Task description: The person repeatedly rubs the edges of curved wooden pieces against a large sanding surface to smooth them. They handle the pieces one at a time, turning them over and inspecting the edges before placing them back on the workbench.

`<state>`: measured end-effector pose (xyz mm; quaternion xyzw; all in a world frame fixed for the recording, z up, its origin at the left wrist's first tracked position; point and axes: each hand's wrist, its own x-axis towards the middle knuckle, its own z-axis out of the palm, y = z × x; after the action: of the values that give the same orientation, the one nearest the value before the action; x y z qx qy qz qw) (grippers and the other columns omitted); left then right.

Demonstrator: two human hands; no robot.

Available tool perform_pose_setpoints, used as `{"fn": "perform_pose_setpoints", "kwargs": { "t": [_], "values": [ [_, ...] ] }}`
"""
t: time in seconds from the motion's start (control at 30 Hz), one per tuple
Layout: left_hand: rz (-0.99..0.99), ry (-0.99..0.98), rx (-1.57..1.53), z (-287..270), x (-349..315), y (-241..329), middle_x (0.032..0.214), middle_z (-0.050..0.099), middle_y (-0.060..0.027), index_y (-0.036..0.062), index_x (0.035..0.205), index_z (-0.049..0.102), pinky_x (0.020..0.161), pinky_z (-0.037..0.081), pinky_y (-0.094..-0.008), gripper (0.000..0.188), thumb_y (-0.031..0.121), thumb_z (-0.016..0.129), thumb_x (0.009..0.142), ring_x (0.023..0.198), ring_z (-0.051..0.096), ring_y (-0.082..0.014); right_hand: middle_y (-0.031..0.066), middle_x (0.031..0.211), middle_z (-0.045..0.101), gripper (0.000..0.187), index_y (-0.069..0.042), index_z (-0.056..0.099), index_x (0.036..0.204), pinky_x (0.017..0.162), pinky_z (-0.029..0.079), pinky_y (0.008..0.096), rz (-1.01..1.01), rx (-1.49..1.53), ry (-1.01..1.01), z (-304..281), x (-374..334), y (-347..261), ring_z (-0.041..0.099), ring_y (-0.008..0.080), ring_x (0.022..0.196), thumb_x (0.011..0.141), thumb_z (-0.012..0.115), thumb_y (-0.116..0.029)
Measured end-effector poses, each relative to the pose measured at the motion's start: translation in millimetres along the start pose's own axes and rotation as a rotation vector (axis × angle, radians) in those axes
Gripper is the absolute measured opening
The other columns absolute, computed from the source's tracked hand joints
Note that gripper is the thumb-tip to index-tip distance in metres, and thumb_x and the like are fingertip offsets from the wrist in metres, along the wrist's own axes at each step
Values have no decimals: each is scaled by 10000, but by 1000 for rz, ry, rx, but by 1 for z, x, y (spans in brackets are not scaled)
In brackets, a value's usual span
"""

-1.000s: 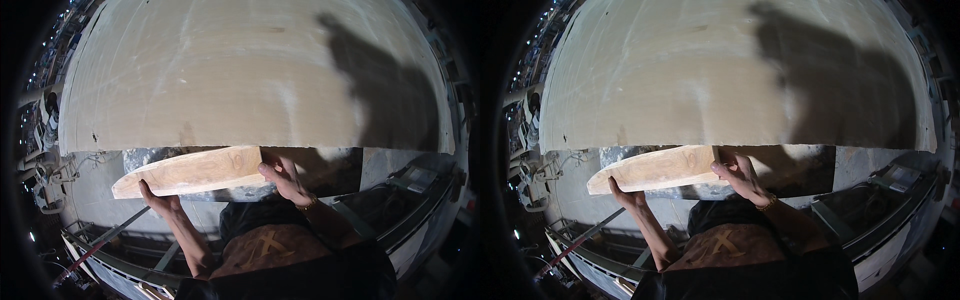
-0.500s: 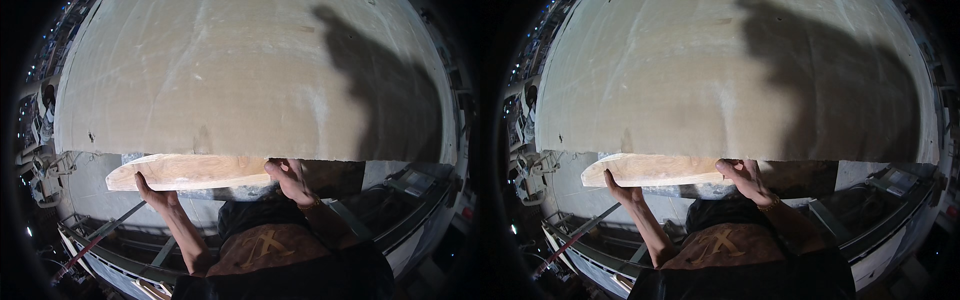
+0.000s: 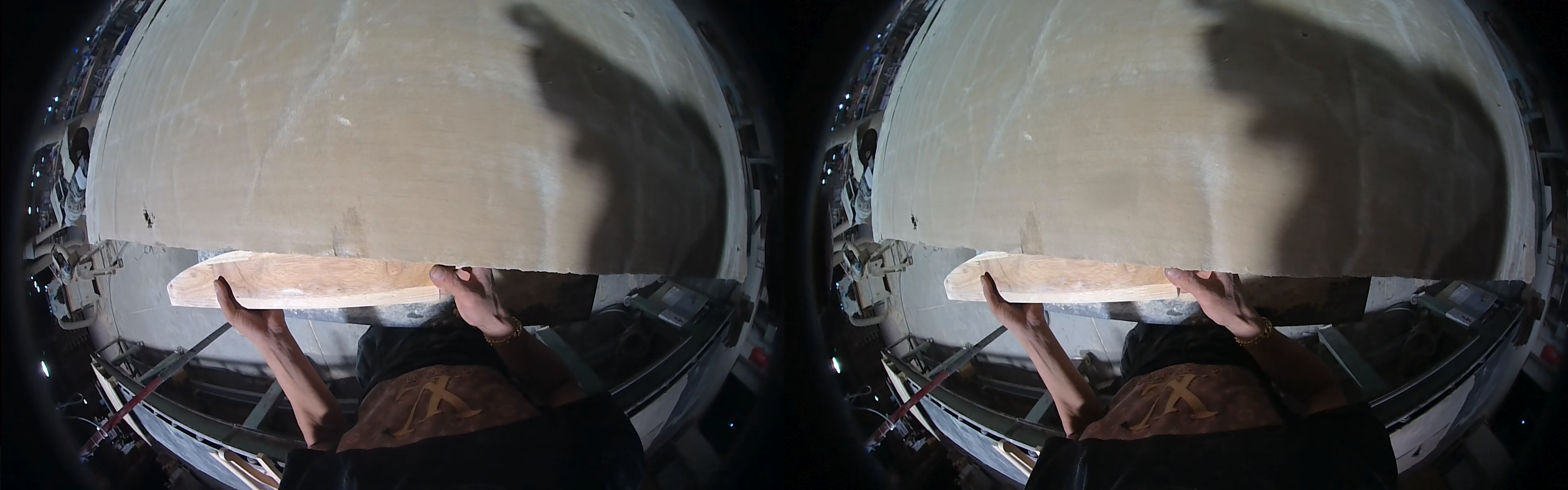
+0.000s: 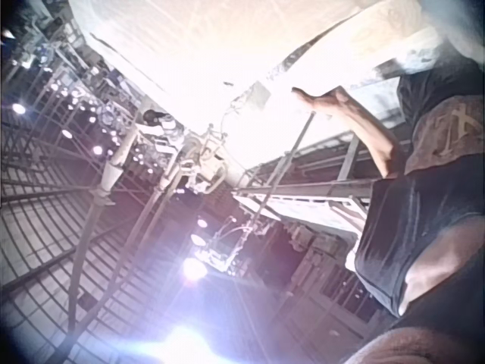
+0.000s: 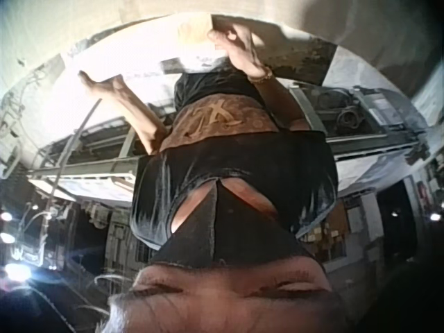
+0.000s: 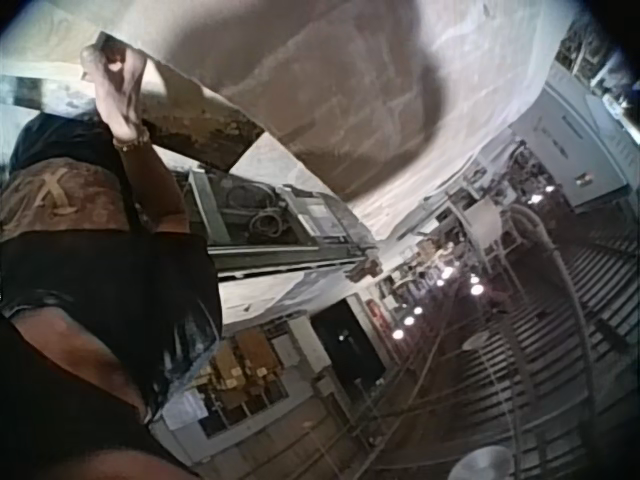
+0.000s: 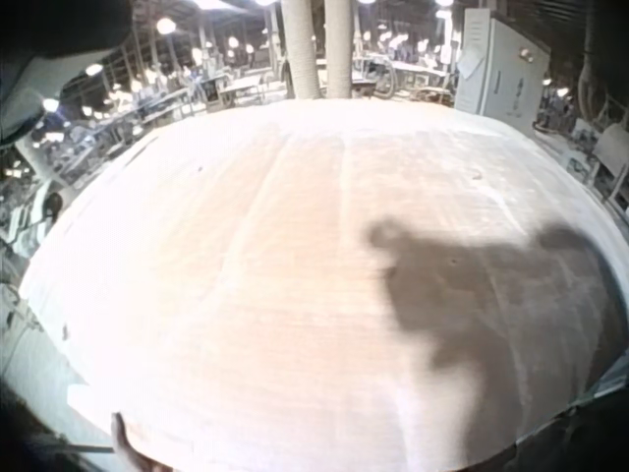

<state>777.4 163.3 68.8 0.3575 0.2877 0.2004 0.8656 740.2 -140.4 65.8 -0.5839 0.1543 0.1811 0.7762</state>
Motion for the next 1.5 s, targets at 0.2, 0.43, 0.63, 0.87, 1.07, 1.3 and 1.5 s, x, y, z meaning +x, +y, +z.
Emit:
{"fn": "perform_pose_setpoints", "kwargs": {
  "t": [0.2, 0.43, 0.63, 0.87, 1.07, 1.3, 1.5],
  "values": [
    [-10, -9, 1, 0, 1, 1, 1144, 551, -83, 88, 1184, 503, 867, 469, -440, 420, 321, 564, 841, 1037, 541, -248, 22, 931, 534, 328, -24, 508, 1067, 683, 424, 264, 24, 26, -20, 0, 0, 0, 498, 111, 827, 818, 628, -200],
    [-2, -19, 13, -5, 5, 3, 1138, 555, -77, 96, 1183, 507, 859, 472, -438, 405, 318, 554, 848, 1032, 544, -239, 37, 937, 564, 296, -16, 542, 1039, 733, 425, 277, 135, -139, -30, -3, 0, 2, 512, 120, 862, 829, 619, -209],
    [2, -7, 27, -5, 7, 5, 1119, 562, -75, 95, 1178, 510, 850, 475, -435, 402, 322, 554, 849, 1022, 548, -232, 38, 902, 575, 256, -11, 555, 1026, 725, 433, 260, -8, -59, -42, 2, 0, 5, 528, 114, 820, 838, 604, -177],
    [-8, 7, 25, -5, 9, 7, 1107, 565, -72, 98, 1167, 519, 830, 480, -425, 394, 321, 564, 845, 1002, 555, -222, 92, 950, 623, 232, 24, 607, 993, 797, 444, 293, 113, -88, -32, 0, -3, 23, 560, 146, 904, 861, 558, -160],
    [0, 18, 35, -7, 10, 8, 1088, 580, -61, 101, 1157, 528, 827, 479, -417, 384, 323, 564, 846, 986, 564, -220, 98, 949, 635, 240, 45, 621, 975, 844, 442, 303, 63, -276, -63, 1, -1, 24, 576, 157, 939, 880, 520, -151],
    [10, 20, 49, -4, 11, 8, 1097, 580, -57, 103, 1151, 536, 834, 477, -417, 382, 335, 555, 848, 1002, 556, -220, 102, 994, 611, 215, 29, 570, 1048, 795, 475, 299, -80, -220, -76, 1, 4, 39, 581, 168, 925, 863, 529, -74],
    [1, 27, 39, -10, 17, 9, 1193, 538, -72, 98, 1182, 522, 914, 411, -451, 408, 332, 541, 849, 1090, 504, -255, 93, 965, 603, 205, 24, 559, 1034, 768, 476, 290, -88, -245, -88, 3, 7, 37, 571, 154, 890, 859, 545, -81]
  ]
}}
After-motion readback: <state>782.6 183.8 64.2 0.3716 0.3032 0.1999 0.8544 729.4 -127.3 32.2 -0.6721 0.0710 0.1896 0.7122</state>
